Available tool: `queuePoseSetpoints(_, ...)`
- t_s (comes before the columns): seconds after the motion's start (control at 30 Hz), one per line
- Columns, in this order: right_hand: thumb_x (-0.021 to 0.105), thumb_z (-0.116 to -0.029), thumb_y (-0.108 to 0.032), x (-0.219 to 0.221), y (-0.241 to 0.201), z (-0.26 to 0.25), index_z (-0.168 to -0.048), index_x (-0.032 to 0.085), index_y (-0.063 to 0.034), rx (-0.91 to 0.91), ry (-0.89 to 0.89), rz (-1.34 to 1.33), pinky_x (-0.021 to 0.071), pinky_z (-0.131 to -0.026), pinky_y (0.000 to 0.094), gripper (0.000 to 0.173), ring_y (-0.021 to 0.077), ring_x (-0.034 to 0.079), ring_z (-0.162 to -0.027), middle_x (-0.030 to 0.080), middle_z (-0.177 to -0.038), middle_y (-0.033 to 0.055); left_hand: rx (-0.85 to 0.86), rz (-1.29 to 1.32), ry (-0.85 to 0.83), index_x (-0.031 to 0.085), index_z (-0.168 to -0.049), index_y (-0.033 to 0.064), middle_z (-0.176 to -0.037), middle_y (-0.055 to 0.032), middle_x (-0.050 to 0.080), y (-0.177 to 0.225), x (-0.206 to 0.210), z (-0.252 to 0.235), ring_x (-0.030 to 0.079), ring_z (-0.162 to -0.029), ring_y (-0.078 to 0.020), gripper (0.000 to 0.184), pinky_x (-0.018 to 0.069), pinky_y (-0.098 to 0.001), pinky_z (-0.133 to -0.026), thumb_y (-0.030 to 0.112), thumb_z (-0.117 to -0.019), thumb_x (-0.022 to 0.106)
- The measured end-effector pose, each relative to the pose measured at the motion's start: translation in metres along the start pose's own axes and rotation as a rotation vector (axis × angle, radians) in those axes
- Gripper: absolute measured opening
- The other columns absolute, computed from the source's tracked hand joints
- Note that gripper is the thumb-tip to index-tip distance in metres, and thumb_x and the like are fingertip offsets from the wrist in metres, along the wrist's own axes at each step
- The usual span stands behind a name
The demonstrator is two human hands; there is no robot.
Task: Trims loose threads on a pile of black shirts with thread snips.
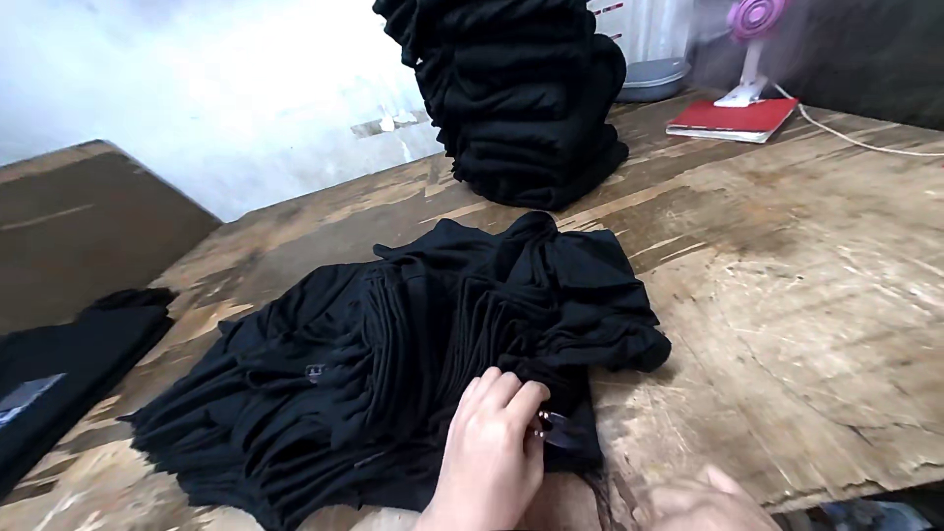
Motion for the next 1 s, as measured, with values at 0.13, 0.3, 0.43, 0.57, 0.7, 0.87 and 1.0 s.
queuePoseSetpoints(0.13, 0.075, -0.089, -0.051, 0.004, -0.002, -0.017, -0.097, 0.083, -0.018, 0.17, 0.511, 0.056, 0.05, -0.079, 0.0486, 0.035, 0.0228, 0.065, -0.083, 0.07, -0.086, 0.003, -0.037, 0.02, -0.162, 0.074, -0.124, 0.0208, -0.098, -0.0004, 0.07, 0.019, -0.008, 0.003, 0.064, -0.092, -0.0237, 0.037, 0.0529, -0.0428, -0.079, 0.035, -0.0892, 0.072)
queuePoseSetpoints(0.3, 0.07, -0.0934, -0.024, 0.008, 0.008, -0.019, -0.091, 0.08, -0.0149, 0.187, 0.61, -0.005, 0.0541, -0.08, 0.0435, 0.014, 0.022, 0.065, -0.088, 0.068, -0.089, 0.0034, 0.054, -0.065, -0.072, 0.079, -0.101, 0.0255, -0.089, 0.0054, 0.071, 0.02, -0.01, 0.004, 0.064, -0.083, -0.0173, 0.016, 0.0501, -0.0356, -0.071, 0.03, -0.0975, 0.064)
queuePoseSetpoints(0.43, 0.068, -0.0936, -0.022, 0.006, 0.009, -0.021, -0.093, 0.077, -0.0136, 0.18, 0.703, 0.011, 0.053, -0.08, 0.0382, 0.013, 0.0209, 0.063, -0.09, 0.065, -0.092, 0.0039, 0.151, -0.12, -0.097, 0.079, -0.106, 0.0224, -0.093, 0.0002, 0.071, 0.035, -0.004, -0.001, 0.065, -0.084, -0.0222, 0.017, 0.0511, -0.0387, -0.07, 0.027, -0.0933, 0.069)
queuePoseSetpoints(0.57, 0.069, -0.0934, -0.023, 0.004, 0.005, -0.02, -0.089, 0.077, -0.0142, 0.064, 0.523, -0.016, 0.0504, -0.084, 0.0459, 0.013, 0.0232, 0.064, -0.09, 0.068, -0.089, 0.0043, 0.153, -0.158, -0.084, 0.079, -0.093, 0.0222, -0.086, 0.0022, 0.07, 0.042, 0.0, -0.003, 0.064, -0.084, -0.0215, 0.01, 0.0484, -0.0391, -0.07, 0.02, -0.0901, 0.069)
queuePoseSetpoints(0.7, 0.076, -0.0853, -0.058, -0.001, 0.0, -0.014, -0.087, 0.079, -0.0177, 0.097, 0.331, 0.068, 0.046, -0.085, 0.0514, 0.041, 0.0251, 0.065, -0.087, 0.07, -0.086, 0.0044, -0.133, -0.03, -0.094, 0.073, -0.117, 0.022, -0.095, -0.0057, 0.065, 0.017, -0.011, -0.006, 0.065, -0.087, -0.0271, 0.035, 0.0531, -0.0457, -0.07, 0.033, -0.0839, 0.079)
queuePoseSetpoints(0.87, 0.077, -0.0906, -0.021, 0.022, -0.013, -0.04, -0.108, 0.082, -0.0211, -0.159, 0.532, 0.041, 0.0601, -0.081, 0.036, 0.018, 0.0231, 0.069, -0.099, 0.067, -0.124, 0.0174, -0.169, -0.227, 0.187, 0.071, -0.094, 0.0122, -0.077, -0.0039, 0.064, 0.012, -0.01, -0.02, 0.067, -0.072, -0.024, 0.024, 0.054, -0.0406, -0.06, -0.002, -0.0743, 0.067)
queuePoseSetpoints(1.0, 0.074, -0.0899, -0.004, -0.003, -0.011, -0.019, -0.09, 0.082, -0.0076, -0.138, 0.388, -0.181, 0.0598, -0.074, 0.0254, 0.009, 0.0148, 0.067, -0.085, 0.065, -0.111, 0.02, 0.096, -0.284, 0.244, 0.069, -0.079, 0.0125, -0.067, -0.0033, 0.058, 0.008, -0.004, -0.016, 0.061, -0.062, -0.021, 0.012, 0.0478, -0.0347, -0.052, 0.006, -0.0858, 0.062)
Point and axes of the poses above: each hand's wrist, its own z-axis away from the middle knuckle, its own x-axis out of the palm, y = z × x, the point moved 5 cm from there along -z, towards the middle knuckle
